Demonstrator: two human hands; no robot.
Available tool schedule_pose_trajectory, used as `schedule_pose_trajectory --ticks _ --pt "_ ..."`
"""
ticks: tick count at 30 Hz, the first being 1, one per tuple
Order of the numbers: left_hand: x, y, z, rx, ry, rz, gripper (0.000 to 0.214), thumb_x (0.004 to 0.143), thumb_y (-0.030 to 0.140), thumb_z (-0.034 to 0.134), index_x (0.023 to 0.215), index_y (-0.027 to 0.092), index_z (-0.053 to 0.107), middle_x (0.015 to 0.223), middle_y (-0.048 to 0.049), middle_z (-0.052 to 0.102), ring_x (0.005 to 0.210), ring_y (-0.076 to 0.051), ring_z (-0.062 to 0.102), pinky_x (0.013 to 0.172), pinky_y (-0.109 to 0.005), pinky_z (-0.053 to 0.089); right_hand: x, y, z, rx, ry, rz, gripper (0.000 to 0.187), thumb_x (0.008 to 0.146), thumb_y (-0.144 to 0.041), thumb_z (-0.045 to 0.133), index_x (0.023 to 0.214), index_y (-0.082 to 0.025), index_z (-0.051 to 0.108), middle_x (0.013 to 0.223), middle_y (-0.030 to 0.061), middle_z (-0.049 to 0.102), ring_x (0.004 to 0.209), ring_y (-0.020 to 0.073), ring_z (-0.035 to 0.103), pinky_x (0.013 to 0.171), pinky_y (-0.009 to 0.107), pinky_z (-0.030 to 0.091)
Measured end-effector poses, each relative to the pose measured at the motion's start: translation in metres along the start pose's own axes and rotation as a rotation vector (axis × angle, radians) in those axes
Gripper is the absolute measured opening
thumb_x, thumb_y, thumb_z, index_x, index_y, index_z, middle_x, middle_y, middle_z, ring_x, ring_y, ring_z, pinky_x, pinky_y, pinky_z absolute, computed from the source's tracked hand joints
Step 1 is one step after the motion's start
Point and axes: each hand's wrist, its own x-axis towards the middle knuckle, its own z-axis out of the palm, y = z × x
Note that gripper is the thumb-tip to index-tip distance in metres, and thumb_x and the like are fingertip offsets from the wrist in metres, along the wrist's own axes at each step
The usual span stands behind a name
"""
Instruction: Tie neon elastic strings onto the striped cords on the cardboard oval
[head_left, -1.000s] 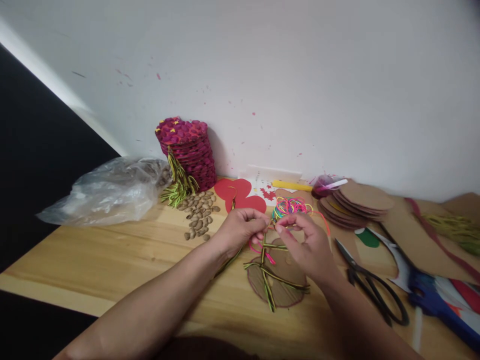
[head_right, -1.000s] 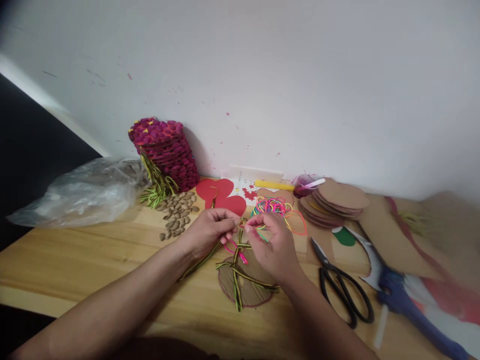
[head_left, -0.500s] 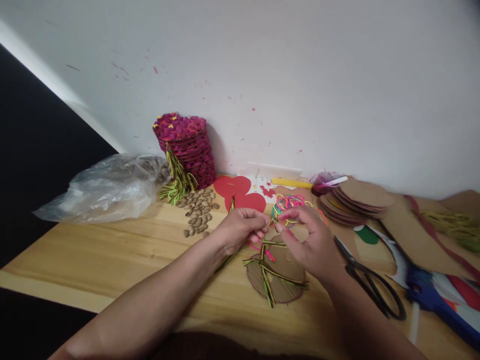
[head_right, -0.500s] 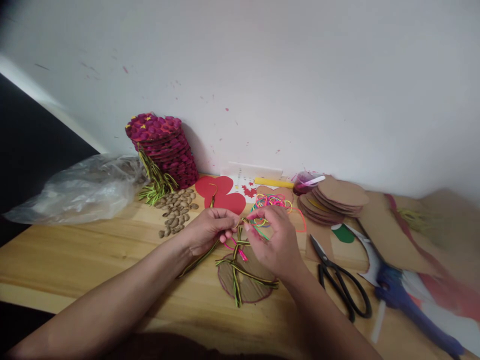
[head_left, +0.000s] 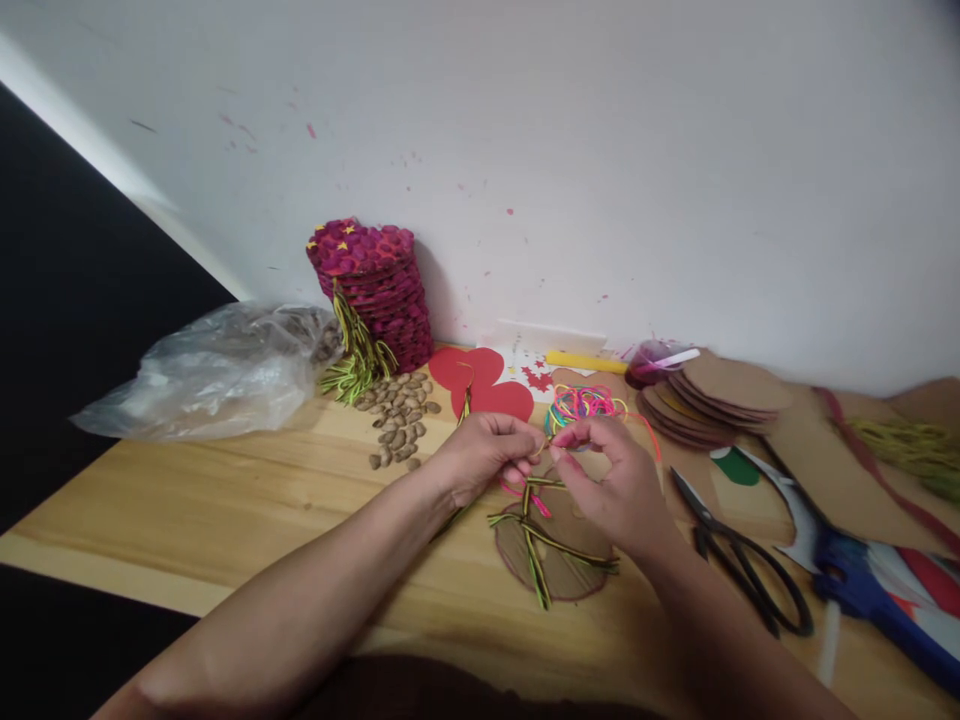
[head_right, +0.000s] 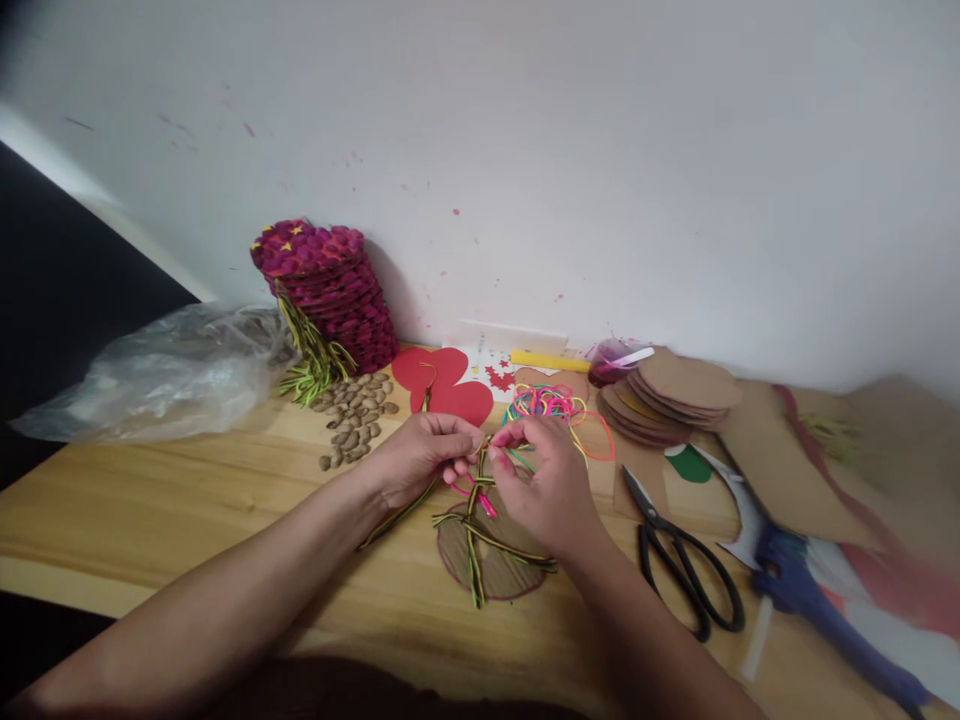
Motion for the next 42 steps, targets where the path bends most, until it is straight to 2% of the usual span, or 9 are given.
schedule_pose_trajectory --ticks 6,13,16,23,26,30,32,37,42 --pt "0.002 -0.002 -0.002 0.016 -0.005 0.015 0.008 0.073 0.016 0.072 0.077 0.009 0.07 0.062 -0.0021 0.065 0.046 -0.005 0.055 0.042 -0.015 0.041 0.005 0.003 -0.007 0.132 -0.139 0.156 0.004 0.081 -0.024 0.061 0.081 -0.02 0.063 0.081 0.0025 0.067 0.076 0.0189 0.061 0.071 0.033 0.047" --pt "0.0 0.0 0.0 0.015 0.026 0.02 0.006 0.073 0.015 0.072 0.075 0.009 0.071 0.06 -0.0015 0.065 0.047 -0.006 0.055 0.044 -0.016 0.042 0.005 -0.004 -0.014 -0.053 -0.086 -0.11 0.007 0.078 -0.014 0.061 0.08 -0.02 0.062 0.082 0.0025 0.066 0.084 0.0208 0.058 0.08 0.035 0.043" --pt "0.001 -0.001 0.0 -0.002 0.05 0.03 0.005 0.073 0.014 0.072 0.075 0.01 0.07 0.06 -0.0013 0.065 0.047 -0.006 0.055 0.044 -0.016 0.041 0.005 -0.006 -0.015 -0.064 -0.125 -0.126 0.01 0.077 -0.011 0.061 0.08 -0.02 0.061 0.081 0.0022 0.066 0.083 0.0206 0.058 0.078 0.035 0.043" --pt "0.001 -0.002 0.0 0.007 0.056 0.059 0.004 0.073 0.012 0.071 0.075 0.009 0.07 0.059 -0.0012 0.064 0.047 -0.006 0.056 0.044 -0.017 0.043 0.003 -0.008 -0.011 -0.082 -0.045 -0.225 0.014 0.076 -0.009 0.06 0.081 -0.022 0.06 0.081 0.0025 0.067 0.083 0.021 0.058 0.08 0.036 0.044" --pt "0.0 -0.001 0.001 0.019 0.056 0.066 0.003 0.074 0.011 0.07 0.075 0.009 0.07 0.059 -0.0014 0.064 0.046 -0.006 0.055 0.044 -0.017 0.043 0.002 -0.01 -0.008 0.071 -0.094 -0.031 0.011 0.076 -0.012 0.061 0.081 -0.022 0.06 0.083 0.0028 0.067 0.081 0.0199 0.061 0.076 0.035 0.046" --pt "-0.001 0.001 0.003 0.03 0.073 0.052 0.003 0.075 0.011 0.069 0.075 0.008 0.07 0.06 -0.0028 0.066 0.046 -0.006 0.056 0.044 -0.016 0.043 0.004 -0.003 -0.003 0.468 -0.261 0.37 0.008 0.078 -0.024 0.066 0.08 -0.021 0.058 0.074 -0.0002 0.063 0.069 0.0157 0.059 0.065 0.03 0.045" --pt "-0.002 0.003 0.004 0.035 0.08 0.042 0.004 0.075 0.011 0.069 0.076 0.007 0.07 0.06 -0.0036 0.066 0.046 -0.006 0.056 0.044 -0.016 0.044 0.004 0.003 -0.001 0.632 -0.327 0.481 0.01 0.078 -0.025 0.067 0.084 -0.021 0.06 0.074 -0.0009 0.064 0.07 0.0143 0.058 0.065 0.028 0.043" --pt "-0.002 0.004 0.003 0.021 0.076 0.05 0.006 0.075 0.012 0.07 0.078 0.007 0.07 0.06 -0.0041 0.066 0.047 -0.006 0.056 0.044 -0.015 0.043 0.003 0.014 0.002 0.879 -0.373 0.622 0.015 0.083 -0.033 0.066 0.088 -0.019 0.065 0.074 0.0003 0.064 0.069 0.0125 0.057 0.062 0.026 0.04" --pt "-0.001 0.003 0.002 0.002 0.079 0.058 0.006 0.074 0.013 0.07 0.076 0.008 0.07 0.059 -0.0029 0.065 0.046 -0.006 0.056 0.044 -0.016 0.043 0.003 0.009 0.0 0.734 -0.389 0.58 0.026 0.082 -0.044 0.067 0.085 -0.018 0.066 0.073 0.0006 0.064 0.066 0.0122 0.056 0.059 0.026 0.041"
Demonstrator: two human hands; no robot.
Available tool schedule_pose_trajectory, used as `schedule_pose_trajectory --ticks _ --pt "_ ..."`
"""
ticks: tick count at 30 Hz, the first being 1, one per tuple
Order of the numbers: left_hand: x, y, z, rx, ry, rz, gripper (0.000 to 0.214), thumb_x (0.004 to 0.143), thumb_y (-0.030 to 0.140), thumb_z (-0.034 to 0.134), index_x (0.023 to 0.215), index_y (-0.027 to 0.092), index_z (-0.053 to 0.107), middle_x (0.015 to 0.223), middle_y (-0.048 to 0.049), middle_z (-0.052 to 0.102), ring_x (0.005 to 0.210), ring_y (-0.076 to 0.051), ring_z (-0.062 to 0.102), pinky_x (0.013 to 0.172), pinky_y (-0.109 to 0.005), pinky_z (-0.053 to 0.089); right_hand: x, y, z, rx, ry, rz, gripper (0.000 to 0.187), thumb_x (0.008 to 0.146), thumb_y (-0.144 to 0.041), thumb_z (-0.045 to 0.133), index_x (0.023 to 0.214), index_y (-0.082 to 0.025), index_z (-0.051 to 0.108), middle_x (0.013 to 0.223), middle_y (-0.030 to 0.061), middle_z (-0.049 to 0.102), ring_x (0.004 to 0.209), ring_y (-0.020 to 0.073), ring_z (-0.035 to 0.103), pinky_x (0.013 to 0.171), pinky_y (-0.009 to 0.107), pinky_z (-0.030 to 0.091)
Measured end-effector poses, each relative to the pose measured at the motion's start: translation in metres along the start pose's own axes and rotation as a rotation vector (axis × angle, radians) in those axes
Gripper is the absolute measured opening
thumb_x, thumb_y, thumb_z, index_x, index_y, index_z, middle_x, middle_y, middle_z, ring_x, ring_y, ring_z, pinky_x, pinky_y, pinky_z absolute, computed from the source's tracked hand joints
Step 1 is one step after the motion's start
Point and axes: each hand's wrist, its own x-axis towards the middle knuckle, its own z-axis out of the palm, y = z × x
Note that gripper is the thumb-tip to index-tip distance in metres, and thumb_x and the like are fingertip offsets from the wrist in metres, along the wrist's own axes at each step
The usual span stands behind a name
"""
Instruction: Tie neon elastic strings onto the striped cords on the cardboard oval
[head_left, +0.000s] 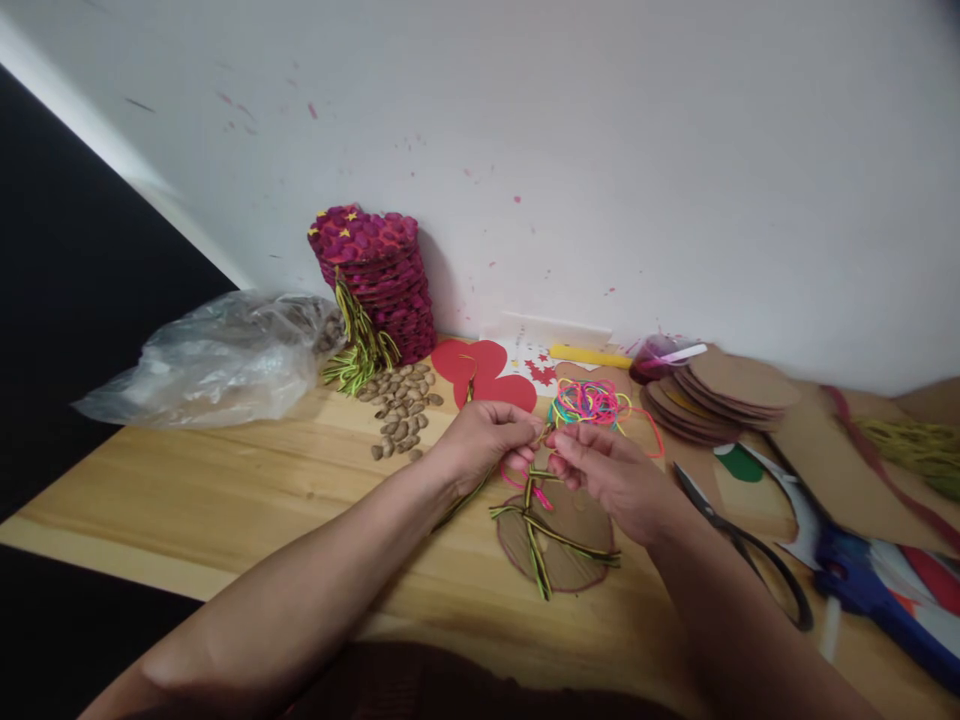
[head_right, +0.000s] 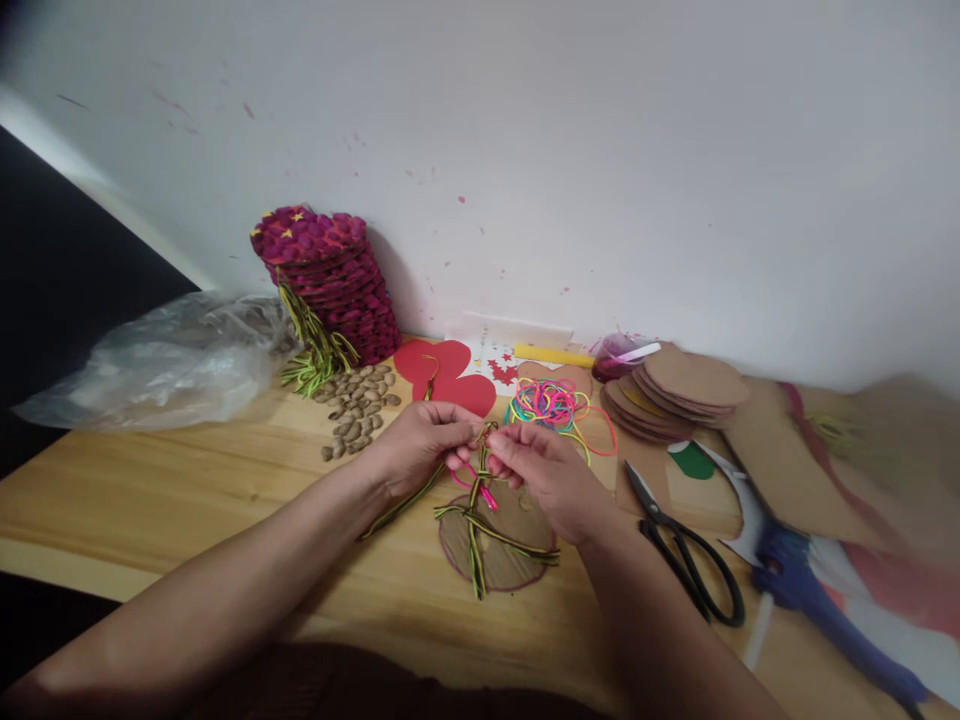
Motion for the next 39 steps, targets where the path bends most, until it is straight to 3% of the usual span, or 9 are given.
schedule_pose_trajectory --ticks 7,12,18,21,27,32,39 --pt "-0.001 0.0 0.001 0.0 0.001 -0.001 0.004 0.074 0.013 0.071 0.074 0.009 0.07 0.059 -0.0024 0.065 0.047 -0.006 0.056 0.044 -0.017 0.042 -0.009 -0.014 0.003 -0.494 0.082 -0.223 0.012 0.084 -0.03 0.063 0.08 -0.019 0.066 0.074 0.0007 0.068 0.065 0.0147 0.06 0.06 0.027 0.045" --pt "0.0 0.001 0.001 0.026 0.006 -0.012 0.002 0.073 0.011 0.07 0.074 0.009 0.07 0.059 -0.0021 0.065 0.046 -0.007 0.055 0.044 -0.017 0.042 -0.015 -0.021 0.001 -0.706 0.151 -0.371 0.009 0.087 -0.025 0.058 0.085 -0.021 0.066 0.076 0.0003 0.069 0.066 0.0153 0.06 0.059 0.027 0.043" --pt "-0.003 0.002 0.002 0.08 -0.028 -0.066 0.002 0.073 0.01 0.069 0.073 0.009 0.07 0.058 -0.0021 0.065 0.046 -0.007 0.056 0.044 -0.017 0.045 -0.012 -0.019 -0.001 -0.871 0.214 -0.636 0.009 0.09 -0.02 0.054 0.086 -0.02 0.062 0.083 0.0041 0.066 0.082 0.0198 0.061 0.072 0.032 0.045" --pt "-0.004 0.002 0.002 0.097 -0.05 -0.092 0.002 0.073 0.01 0.069 0.073 0.009 0.07 0.057 -0.0023 0.065 0.046 -0.008 0.057 0.044 -0.017 0.045 -0.009 -0.015 -0.001 -0.828 0.214 -0.628 0.008 0.091 -0.021 0.052 0.092 -0.02 0.06 0.087 0.005 0.066 0.081 0.0194 0.06 0.071 0.031 0.046" --pt "-0.003 0.0 0.0 0.1 -0.094 -0.103 0.006 0.072 0.015 0.072 0.075 0.009 0.071 0.058 -0.0037 0.066 0.047 -0.008 0.058 0.045 -0.017 0.045 -0.006 -0.008 0.001 -0.665 0.187 -0.462 0.008 0.094 -0.026 0.05 0.09 -0.022 0.055 0.078 0.0012 0.062 0.067 0.0155 0.057 0.06 0.027 0.044" --pt "-0.003 0.0 -0.001 0.104 -0.105 -0.09 0.01 0.07 0.018 0.074 0.075 0.01 0.071 0.059 -0.0034 0.066 0.048 -0.008 0.058 0.045 -0.017 0.045 -0.007 -0.009 0.002 -0.643 0.192 -0.459 0.009 0.094 -0.026 0.05 0.088 -0.021 0.054 0.074 -0.0006 0.057 0.063 0.0142 0.052 0.058 0.026 0.042" --pt "-0.004 0.0 -0.003 0.074 -0.142 -0.081 0.008 0.07 0.016 0.072 0.075 0.01 0.071 0.062 -0.0034 0.067 0.048 -0.007 0.057 0.043 -0.015 0.042 0.001 -0.002 -0.007 -0.667 0.187 -0.42 0.01 0.093 -0.028 0.052 0.089 -0.02 0.057 0.079 0.0008 0.062 0.069 0.015 0.056 0.062 0.027 0.044"
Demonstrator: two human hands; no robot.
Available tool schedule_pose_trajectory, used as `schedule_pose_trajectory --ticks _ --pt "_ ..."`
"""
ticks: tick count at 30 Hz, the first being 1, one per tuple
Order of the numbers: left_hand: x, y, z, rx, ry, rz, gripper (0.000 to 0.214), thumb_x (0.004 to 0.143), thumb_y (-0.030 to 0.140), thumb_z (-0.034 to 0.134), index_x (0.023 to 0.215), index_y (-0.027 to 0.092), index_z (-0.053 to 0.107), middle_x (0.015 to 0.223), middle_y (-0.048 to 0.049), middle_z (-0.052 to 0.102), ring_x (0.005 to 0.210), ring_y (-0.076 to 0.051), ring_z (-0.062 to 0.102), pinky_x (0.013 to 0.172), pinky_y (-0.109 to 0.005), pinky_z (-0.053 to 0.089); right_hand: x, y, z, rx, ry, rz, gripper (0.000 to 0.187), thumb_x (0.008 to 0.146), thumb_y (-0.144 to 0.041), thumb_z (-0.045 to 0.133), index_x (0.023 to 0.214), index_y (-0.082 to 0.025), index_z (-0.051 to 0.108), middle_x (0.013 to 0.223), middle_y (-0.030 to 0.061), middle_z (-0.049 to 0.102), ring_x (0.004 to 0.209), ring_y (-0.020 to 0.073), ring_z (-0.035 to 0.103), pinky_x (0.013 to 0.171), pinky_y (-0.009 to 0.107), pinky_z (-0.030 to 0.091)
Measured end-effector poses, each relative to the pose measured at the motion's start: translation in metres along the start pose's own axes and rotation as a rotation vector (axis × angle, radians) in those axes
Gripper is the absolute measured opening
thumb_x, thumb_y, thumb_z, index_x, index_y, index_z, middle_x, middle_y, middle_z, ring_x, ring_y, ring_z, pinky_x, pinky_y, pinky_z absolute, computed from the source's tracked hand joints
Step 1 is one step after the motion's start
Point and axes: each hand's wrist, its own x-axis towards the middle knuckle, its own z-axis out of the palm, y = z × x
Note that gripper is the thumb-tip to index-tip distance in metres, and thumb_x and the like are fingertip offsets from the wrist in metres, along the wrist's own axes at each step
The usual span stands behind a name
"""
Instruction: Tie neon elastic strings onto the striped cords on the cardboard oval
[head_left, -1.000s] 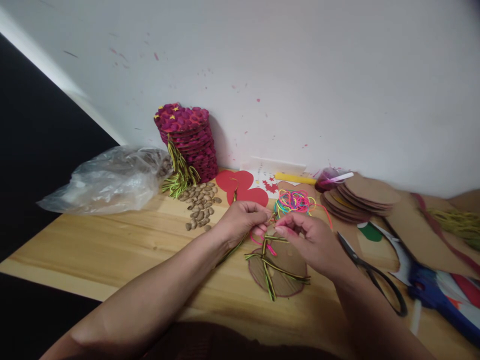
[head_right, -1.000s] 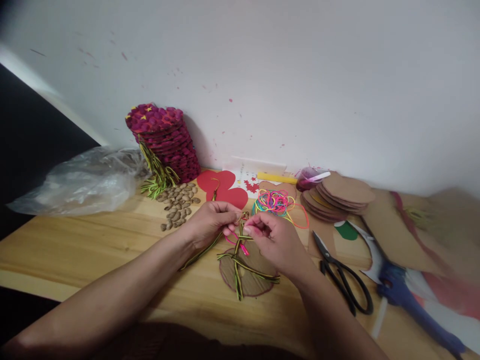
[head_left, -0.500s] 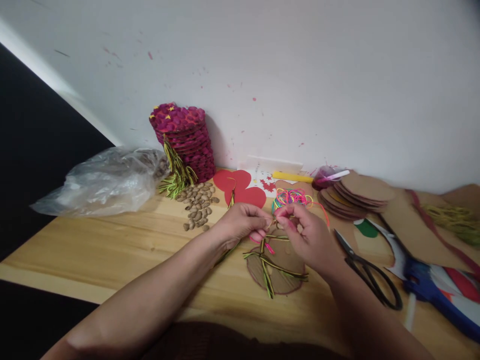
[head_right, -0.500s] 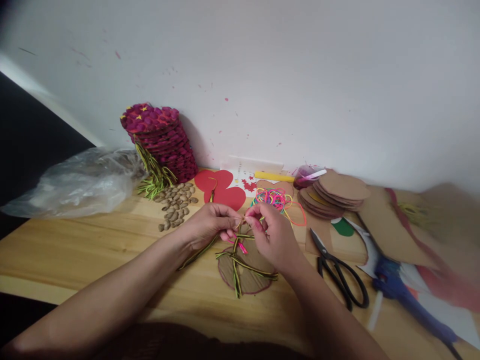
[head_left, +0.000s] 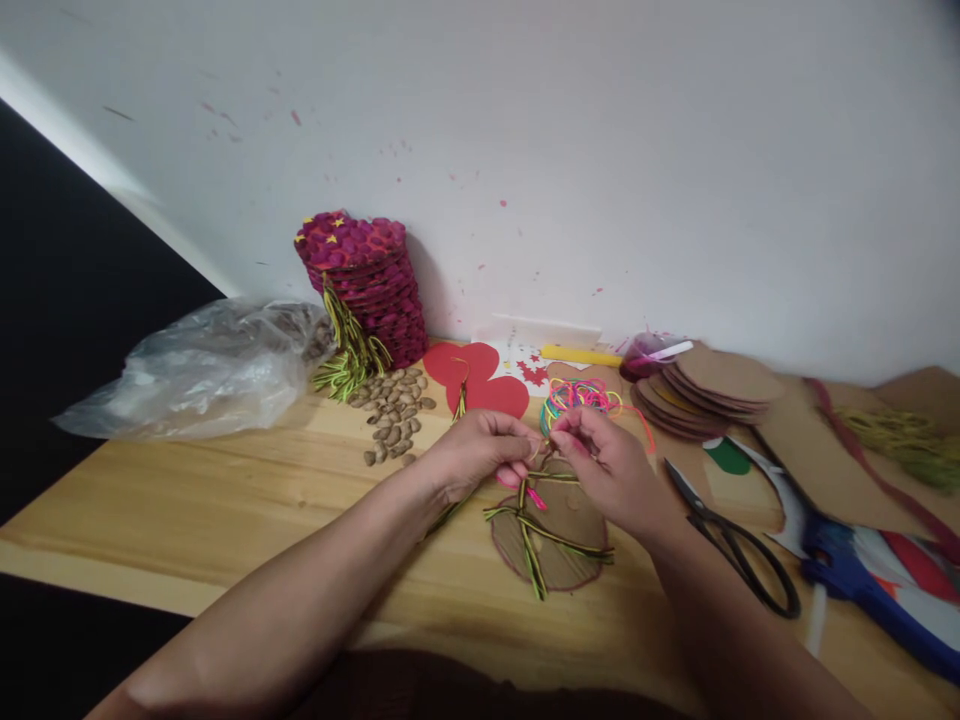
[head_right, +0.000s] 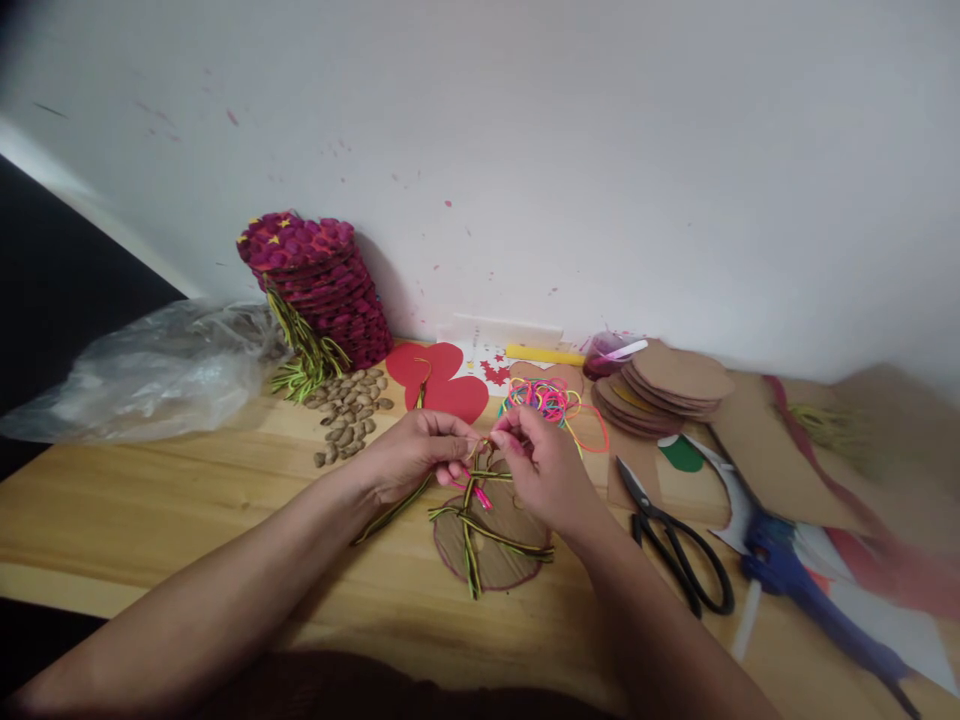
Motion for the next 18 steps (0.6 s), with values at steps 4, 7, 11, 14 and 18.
schedule_pose_trajectory --ticks 4,7,11,14,18 --pt "0.001 0.002 0.001 -0.062 0.043 0.003 0.006 0.071 0.015 0.072 0.073 0.009 0.07 0.061 -0.0028 0.064 0.046 -0.005 0.054 0.041 -0.014 0.039 0.003 0.008 -0.005 -0.079 0.263 0.042 0.012 0.089 -0.032 0.059 0.088 -0.02 0.061 0.08 0.0021 0.065 0.068 0.0161 0.057 0.061 0.028 0.044" --pt "0.002 0.005 0.003 -0.104 0.09 0.009 0.007 0.072 0.015 0.074 0.072 0.008 0.07 0.059 -0.0024 0.063 0.045 -0.004 0.053 0.041 -0.014 0.037 0.001 0.003 -0.008 -0.062 0.363 -0.036 0.012 0.087 -0.033 0.063 0.085 -0.021 0.065 0.078 0.001 0.065 0.067 0.0159 0.057 0.064 0.029 0.045" --pt "0.002 0.005 0.003 -0.151 0.097 0.02 0.008 0.071 0.015 0.075 0.072 0.009 0.07 0.059 -0.0021 0.064 0.046 -0.004 0.053 0.042 -0.014 0.037 -0.003 -0.009 -0.003 -0.122 0.192 -0.108 0.005 0.082 -0.028 0.07 0.082 -0.023 0.07 0.078 0.0016 0.069 0.076 0.019 0.062 0.071 0.032 0.047" --pt "0.001 0.004 0.002 -0.161 0.091 0.024 0.01 0.071 0.016 0.076 0.071 0.009 0.069 0.06 -0.0024 0.064 0.046 -0.004 0.053 0.042 -0.014 0.036 -0.004 -0.011 0.003 -0.184 0.181 -0.094 0.006 0.079 -0.024 0.071 0.085 -0.022 0.07 0.08 0.0029 0.07 0.077 0.0199 0.062 0.069 0.032 0.048" --pt "0.002 0.004 0.002 -0.142 0.094 0.018 0.009 0.071 0.016 0.075 0.072 0.008 0.07 0.059 -0.002 0.063 0.045 -0.004 0.052 0.04 -0.014 0.034 -0.003 -0.005 0.007 -0.273 0.234 -0.147 0.009 0.078 -0.022 0.071 0.087 -0.021 0.068 0.079 0.0036 0.067 0.073 0.0193 0.06 0.067 0.033 0.048"
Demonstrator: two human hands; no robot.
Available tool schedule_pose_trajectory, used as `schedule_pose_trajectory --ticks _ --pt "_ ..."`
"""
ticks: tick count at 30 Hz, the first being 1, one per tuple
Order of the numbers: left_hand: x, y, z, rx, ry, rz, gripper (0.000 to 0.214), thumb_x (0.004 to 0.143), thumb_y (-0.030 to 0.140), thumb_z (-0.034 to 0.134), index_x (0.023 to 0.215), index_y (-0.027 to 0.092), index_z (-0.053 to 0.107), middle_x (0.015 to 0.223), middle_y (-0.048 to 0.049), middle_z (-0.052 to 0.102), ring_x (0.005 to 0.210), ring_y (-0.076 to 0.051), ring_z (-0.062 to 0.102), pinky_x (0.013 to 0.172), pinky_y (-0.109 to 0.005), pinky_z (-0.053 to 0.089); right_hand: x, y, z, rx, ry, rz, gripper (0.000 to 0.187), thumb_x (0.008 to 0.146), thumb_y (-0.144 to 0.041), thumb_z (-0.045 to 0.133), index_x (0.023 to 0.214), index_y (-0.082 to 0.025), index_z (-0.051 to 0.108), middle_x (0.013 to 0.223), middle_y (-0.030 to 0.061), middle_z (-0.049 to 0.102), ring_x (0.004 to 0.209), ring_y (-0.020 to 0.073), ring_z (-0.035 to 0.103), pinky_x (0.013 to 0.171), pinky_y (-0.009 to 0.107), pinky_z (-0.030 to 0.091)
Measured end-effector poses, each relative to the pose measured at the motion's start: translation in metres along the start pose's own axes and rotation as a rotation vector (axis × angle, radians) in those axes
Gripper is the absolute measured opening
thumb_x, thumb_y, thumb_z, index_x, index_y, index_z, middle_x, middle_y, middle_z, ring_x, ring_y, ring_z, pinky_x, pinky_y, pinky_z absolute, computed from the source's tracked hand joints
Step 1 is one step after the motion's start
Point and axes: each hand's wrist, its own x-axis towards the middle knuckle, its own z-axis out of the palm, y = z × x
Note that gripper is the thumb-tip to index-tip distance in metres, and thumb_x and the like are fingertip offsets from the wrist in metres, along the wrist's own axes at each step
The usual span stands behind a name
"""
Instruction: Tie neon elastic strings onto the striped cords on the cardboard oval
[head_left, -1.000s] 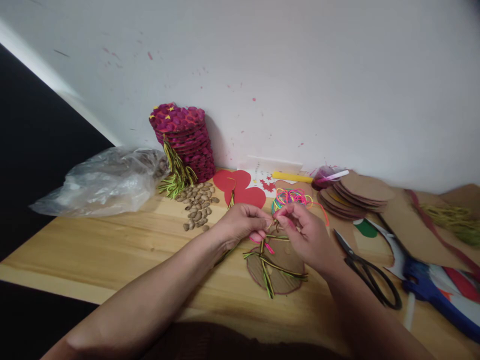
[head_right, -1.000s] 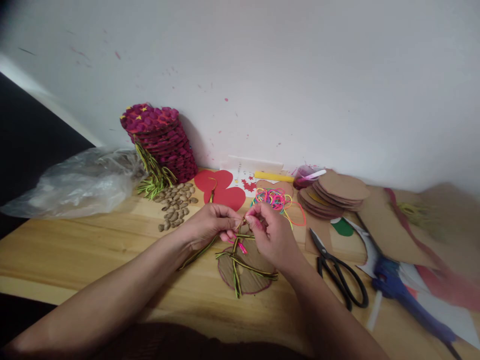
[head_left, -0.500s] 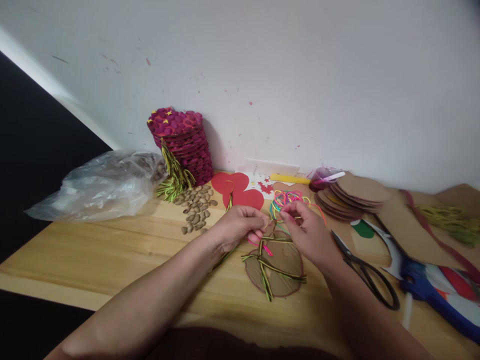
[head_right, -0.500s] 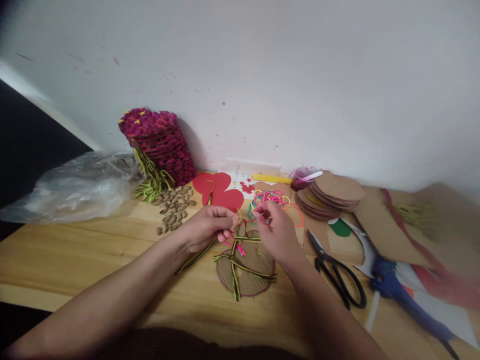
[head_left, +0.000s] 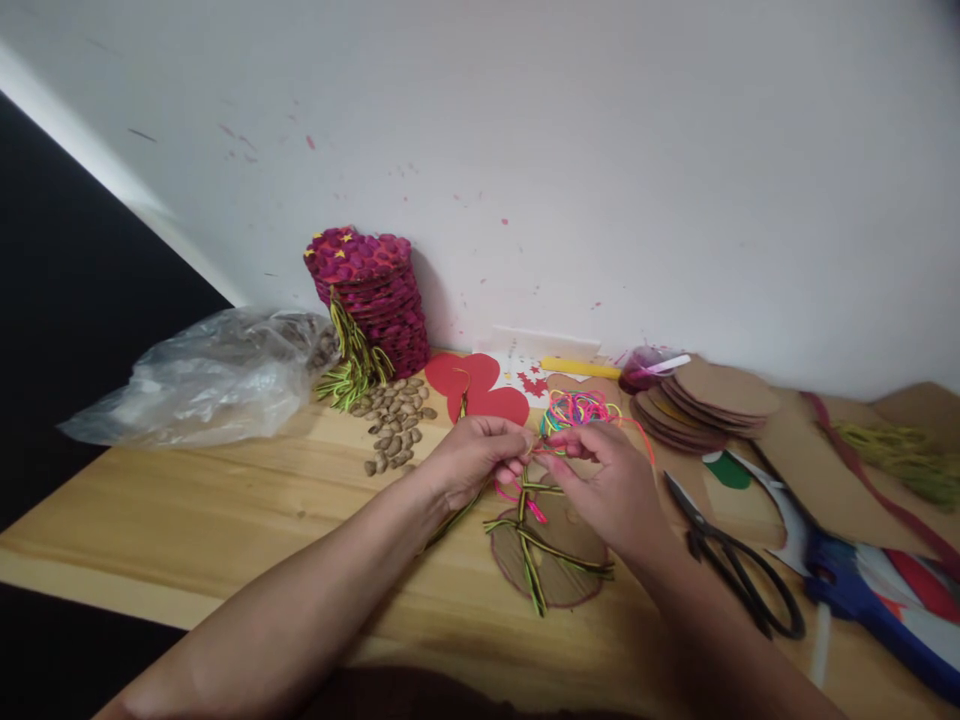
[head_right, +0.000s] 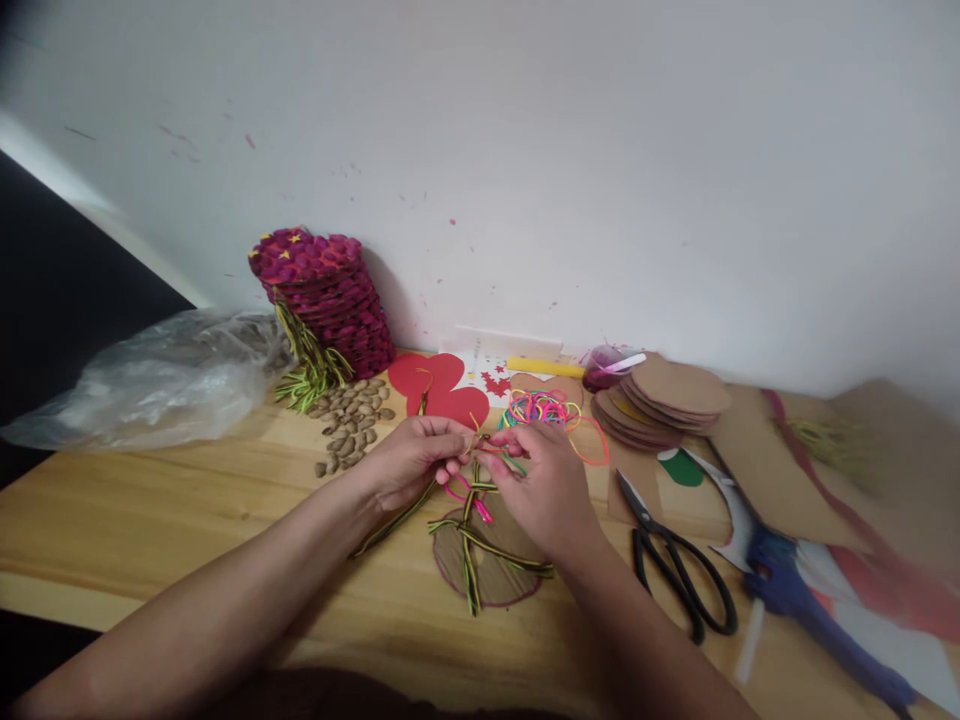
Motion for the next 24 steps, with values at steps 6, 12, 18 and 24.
schedule_pose_trajectory --ticks 6,12,18,24 --pt "-0.0002 -0.0001 -0.0003 0.011 -0.007 0.011 0.007 0.073 0.016 0.071 0.072 0.009 0.068 0.059 -0.0013 0.062 0.045 -0.004 0.052 0.04 -0.013 0.035 -0.0016 0.0025 0.0028 -0.013 0.001 -0.031 0.004 0.083 -0.019 0.065 0.086 -0.02 0.066 0.079 0.003 0.066 0.073 0.0184 0.06 0.069 0.032 0.048" --pt "0.0005 0.0001 -0.0004 0.013 -0.002 0.008 0.008 0.071 0.015 0.072 0.071 0.009 0.067 0.059 -0.0012 0.061 0.045 -0.004 0.051 0.04 -0.013 0.034 -0.0032 -0.0008 0.0032 0.071 -0.024 0.025 0.004 0.081 -0.017 0.062 0.082 -0.021 0.063 0.077 0.0019 0.065 0.073 0.0185 0.062 0.07 0.033 0.049" --pt "0.0017 -0.001 -0.0022 -0.031 -0.021 -0.009 0.005 0.069 0.013 0.071 0.071 0.009 0.069 0.058 -0.0005 0.06 0.043 -0.002 0.048 0.037 -0.012 0.03 -0.0049 -0.0017 0.0056 0.069 0.019 0.022 0.01 0.078 -0.018 0.066 0.087 -0.019 0.062 0.082 0.0029 0.064 0.075 0.0185 0.061 0.071 0.032 0.05" --pt "0.0007 -0.0002 -0.0005 -0.03 -0.043 -0.045 0.006 0.071 0.015 0.071 0.071 0.009 0.069 0.057 0.0006 0.058 0.043 -0.001 0.047 0.037 -0.011 0.029 -0.0047 -0.0019 0.0072 -0.007 0.049 -0.045 0.008 0.078 -0.017 0.066 0.086 -0.019 0.064 0.079 0.0033 0.064 0.076 0.0193 0.059 0.072 0.033 0.048"
